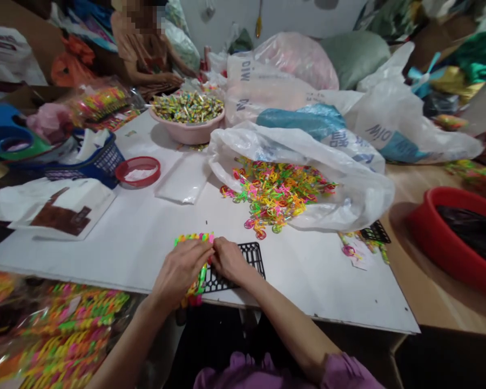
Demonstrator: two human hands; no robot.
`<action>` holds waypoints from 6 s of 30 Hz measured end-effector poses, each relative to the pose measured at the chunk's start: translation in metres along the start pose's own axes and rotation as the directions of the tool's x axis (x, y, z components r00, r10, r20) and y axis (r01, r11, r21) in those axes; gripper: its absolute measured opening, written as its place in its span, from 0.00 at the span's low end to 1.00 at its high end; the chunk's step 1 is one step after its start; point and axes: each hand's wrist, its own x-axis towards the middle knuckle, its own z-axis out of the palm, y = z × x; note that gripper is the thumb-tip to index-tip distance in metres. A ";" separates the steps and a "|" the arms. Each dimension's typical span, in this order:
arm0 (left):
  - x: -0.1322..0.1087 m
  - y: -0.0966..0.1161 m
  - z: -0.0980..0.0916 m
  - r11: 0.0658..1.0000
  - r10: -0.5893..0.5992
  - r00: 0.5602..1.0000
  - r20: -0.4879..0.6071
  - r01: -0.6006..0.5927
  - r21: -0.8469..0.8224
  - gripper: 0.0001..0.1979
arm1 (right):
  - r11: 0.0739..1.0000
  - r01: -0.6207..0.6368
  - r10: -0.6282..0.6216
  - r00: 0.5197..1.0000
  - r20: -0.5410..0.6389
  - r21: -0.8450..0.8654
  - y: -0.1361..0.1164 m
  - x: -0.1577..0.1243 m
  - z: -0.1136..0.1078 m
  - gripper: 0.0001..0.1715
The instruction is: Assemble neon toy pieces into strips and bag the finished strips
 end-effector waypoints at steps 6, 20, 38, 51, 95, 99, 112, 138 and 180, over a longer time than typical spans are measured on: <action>-0.008 0.000 0.008 0.996 0.080 0.997 -0.024 -0.079 0.032 0.11 | 0.991 0.020 -0.021 1.000 0.004 0.132 0.010 -0.011 -0.011 0.06; -0.022 0.007 -0.004 0.996 0.076 0.996 0.046 -0.077 0.032 0.11 | 0.829 -0.194 0.226 0.974 -0.003 -0.525 0.066 0.003 -0.073 0.17; -0.026 -0.012 -0.010 0.999 -0.049 0.999 0.003 0.049 0.004 0.12 | 0.871 -0.288 0.273 0.957 -0.097 -0.398 0.049 0.006 -0.061 0.14; -0.007 -0.033 -0.008 0.990 -0.128 0.991 -0.032 0.130 0.060 0.11 | 0.922 -0.371 0.327 0.902 -0.283 -0.116 0.054 0.014 -0.085 0.11; -0.051 0.034 -0.017 0.981 -0.194 0.981 0.024 0.193 0.031 0.15 | 0.977 0.011 0.001 0.998 -0.057 0.213 -0.032 -0.035 0.021 0.10; -0.050 0.037 -0.012 0.976 -0.200 0.978 -0.054 0.203 0.074 0.09 | 0.992 0.032 -0.038 0.998 0.050 0.118 -0.031 -0.034 0.019 0.13; -0.062 0.046 -0.021 0.988 -0.147 0.987 -0.068 0.144 -0.046 0.09 | 0.895 -0.151 0.152 0.988 -0.031 -0.420 0.020 0.041 -0.062 0.14; -0.050 0.041 -0.046 0.970 -0.208 0.978 0.027 0.203 0.134 0.14 | 0.748 -0.526 0.466 0.850 -0.245 -0.403 0.072 -0.041 -0.084 0.17; 0.062 0.037 -0.036 0.752 -0.308 0.889 0.338 0.445 -0.486 0.12 | 0.834 -0.133 0.204 0.976 -0.076 0.536 -0.009 -0.034 -0.081 0.13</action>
